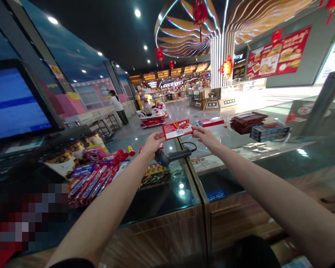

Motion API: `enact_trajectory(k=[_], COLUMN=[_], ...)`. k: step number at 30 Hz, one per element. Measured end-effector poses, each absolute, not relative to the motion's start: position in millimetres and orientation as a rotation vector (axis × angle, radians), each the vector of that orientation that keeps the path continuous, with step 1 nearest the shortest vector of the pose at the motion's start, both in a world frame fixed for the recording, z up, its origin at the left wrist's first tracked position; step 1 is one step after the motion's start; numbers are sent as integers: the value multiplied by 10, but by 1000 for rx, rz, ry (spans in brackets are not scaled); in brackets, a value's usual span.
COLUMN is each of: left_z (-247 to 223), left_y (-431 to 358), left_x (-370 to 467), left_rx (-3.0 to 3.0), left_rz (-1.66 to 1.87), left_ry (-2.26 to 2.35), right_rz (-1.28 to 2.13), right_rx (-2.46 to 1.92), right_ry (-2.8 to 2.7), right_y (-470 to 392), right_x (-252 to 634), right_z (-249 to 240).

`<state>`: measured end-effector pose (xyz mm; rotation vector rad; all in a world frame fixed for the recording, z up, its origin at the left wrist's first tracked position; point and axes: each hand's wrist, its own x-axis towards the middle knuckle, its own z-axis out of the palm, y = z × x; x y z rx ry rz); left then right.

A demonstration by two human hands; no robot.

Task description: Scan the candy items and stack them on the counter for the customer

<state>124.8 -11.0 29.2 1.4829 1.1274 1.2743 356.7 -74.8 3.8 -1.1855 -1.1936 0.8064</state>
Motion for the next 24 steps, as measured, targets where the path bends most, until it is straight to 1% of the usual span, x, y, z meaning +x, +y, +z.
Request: enact_trajectory(k=[5, 12, 24], left_z=[351, 399, 323], left_y=[-16, 108, 235], left_x=[1409, 1811, 2571], left_rx=[1639, 1695, 1711], left_rz=[1239, 1169, 1109], left_ry=[1080, 1097, 1002], right_rz=[825, 798, 756], right_rx=[-1187, -1192, -1310], right_ry=[-1147, -1104, -1023], right_y=[-806, -811, -650], right_x=[3723, 4029, 4599], right_z=[57, 30, -64])
